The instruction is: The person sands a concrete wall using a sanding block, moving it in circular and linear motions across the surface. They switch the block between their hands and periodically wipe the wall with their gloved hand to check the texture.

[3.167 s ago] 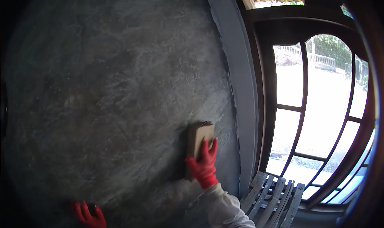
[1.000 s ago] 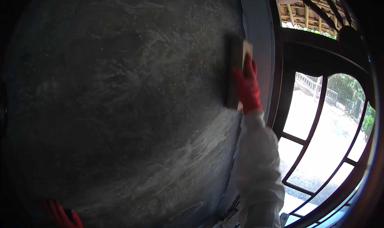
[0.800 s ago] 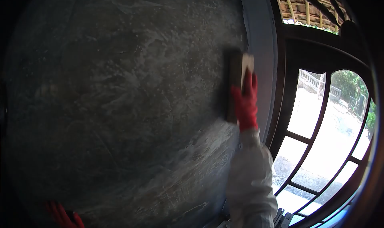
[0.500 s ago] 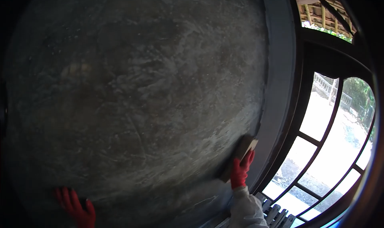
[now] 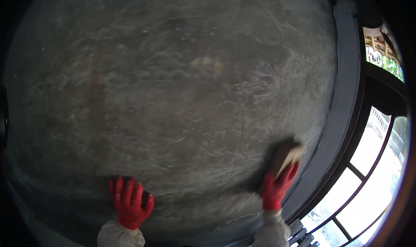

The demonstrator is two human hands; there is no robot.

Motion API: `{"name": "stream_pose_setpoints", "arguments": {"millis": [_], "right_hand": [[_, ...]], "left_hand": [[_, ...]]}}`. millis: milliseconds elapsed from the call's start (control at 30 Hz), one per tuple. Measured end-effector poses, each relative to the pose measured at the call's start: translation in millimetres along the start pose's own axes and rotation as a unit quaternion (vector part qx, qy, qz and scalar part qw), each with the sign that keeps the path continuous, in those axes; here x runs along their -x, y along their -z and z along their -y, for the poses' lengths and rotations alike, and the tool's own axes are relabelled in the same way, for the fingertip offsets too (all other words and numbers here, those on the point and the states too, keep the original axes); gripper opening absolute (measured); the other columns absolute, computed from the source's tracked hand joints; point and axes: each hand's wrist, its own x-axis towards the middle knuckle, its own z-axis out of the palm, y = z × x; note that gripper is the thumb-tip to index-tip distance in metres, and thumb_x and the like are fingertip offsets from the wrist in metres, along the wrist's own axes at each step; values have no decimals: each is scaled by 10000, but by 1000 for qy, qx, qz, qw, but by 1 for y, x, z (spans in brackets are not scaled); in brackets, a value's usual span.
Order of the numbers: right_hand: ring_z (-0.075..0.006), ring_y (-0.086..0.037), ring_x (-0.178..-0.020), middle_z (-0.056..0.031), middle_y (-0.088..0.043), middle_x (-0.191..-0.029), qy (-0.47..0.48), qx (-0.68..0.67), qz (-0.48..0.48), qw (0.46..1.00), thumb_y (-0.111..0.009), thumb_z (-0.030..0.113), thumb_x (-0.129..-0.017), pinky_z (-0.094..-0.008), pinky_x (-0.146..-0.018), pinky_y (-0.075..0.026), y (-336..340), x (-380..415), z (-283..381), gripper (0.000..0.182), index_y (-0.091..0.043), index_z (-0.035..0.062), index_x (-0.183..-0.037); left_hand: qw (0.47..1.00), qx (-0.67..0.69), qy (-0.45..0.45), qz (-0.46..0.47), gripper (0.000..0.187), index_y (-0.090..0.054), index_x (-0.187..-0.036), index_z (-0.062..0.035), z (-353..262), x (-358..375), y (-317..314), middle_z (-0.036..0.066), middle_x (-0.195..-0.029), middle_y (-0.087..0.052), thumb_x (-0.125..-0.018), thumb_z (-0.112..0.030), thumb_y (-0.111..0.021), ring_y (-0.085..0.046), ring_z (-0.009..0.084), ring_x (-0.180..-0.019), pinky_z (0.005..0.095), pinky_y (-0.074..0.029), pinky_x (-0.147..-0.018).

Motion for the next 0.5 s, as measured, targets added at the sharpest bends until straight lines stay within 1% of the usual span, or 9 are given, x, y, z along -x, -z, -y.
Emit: {"name": "stream_pose_setpoints", "arguments": {"millis": [67,167,200,267,300,333,367,433,500], "right_hand": [[-448,-235,-1413,-274,-209,-1533,-45,-41,30,998,-679,333,-792,-495,-1128,-252,3,95,-2,852,-286,46,-1491],[-430,-247,-1413,-263,-204,-1539,-85,-74,57,992,-699,285,-773,-473,-1128,-260,10,112,23,856,-291,62,-1493],[-415,-260,-1412,-249,-207,-1544,-107,-69,69,989,-707,222,-764,-446,-1131,-264,16,86,50,842,-305,79,-1490],[-409,-268,-1409,-233,-222,-1543,-46,-81,40,995,-704,161,-774,-432,-1131,-270,14,24,102,813,-318,80,-1484],[-401,-280,-1402,-217,-247,-1538,-10,-88,12,996,-710,127,-776,-433,-1125,-281,7,-8,126,794,-337,78,-1475],[-395,-295,-1393,-212,-267,-1529,20,-81,-2,997,-722,115,-769,-440,-1116,-293,5,-39,150,793,-348,81,-1468],[-397,-303,-1384,-215,-272,-1526,2,-114,-7,993,-726,118,-761,-439,-1112,-299,3,-66,177,797,-354,80,-1464],[-399,-311,-1376,-217,-278,-1523,-2,-155,-14,988,-729,121,-752,-438,-1108,-305,-3,-86,210,801,-360,79,-1461],[-419,-320,-1361,-227,-285,-1515,89,-95,-29,991,-747,128,-719,-452,-1097,-315,-5,-76,238,843,-354,81,-1464]], "left_hand": [[1000,19,4,7,378,-620,-1045,-65,0,-4,8,131,-1170,-585,-820,-368,-640,-480,421,-1184,659,-337,-1009],[997,71,-9,-11,351,-639,-1039,-86,4,-6,9,108,-1154,-598,-809,-350,-656,-495,395,-1169,631,-345,-1008],[998,69,-8,-6,351,-639,-1039,-86,5,-6,8,108,-1154,-598,-809,-350,-656,-495,395,-1169,631,-345,-1008],[992,119,-21,-44,344,-643,-1059,-105,8,-5,7,90,-1166,-596,-777,-296,-691,-505,375,-1161,605,-349,-1016],[992,117,-17,-40,344,-643,-1059,-105,11,-6,7,90,-1166,-596,-777,-296,-691,-505,375,-1161,605,-349,-1016],[982,181,1,-55,347,-639,-1065,-103,14,-7,13,93,-1169,-595,-766,-267,-702,-504,375,-1163,599,-351,-1018],[967,242,20,-75,353,-636,-1070,-100,18,-6,19,95,-1172,-593,-754,-237,-713,-503,376,-1164,593,-353,-1021],[965,234,34,-115,381,-619,-1097,-83,31,1,28,114,-1193,-579,-749,-202,-716,-494,386,-1176,587,-355,-1021],[966,208,77,-134,422,-602,-1143,-69,55,12,48,130,-1228,-555,-756,-199,-709,-481,398,-1193,579,-354,-1017]]}}
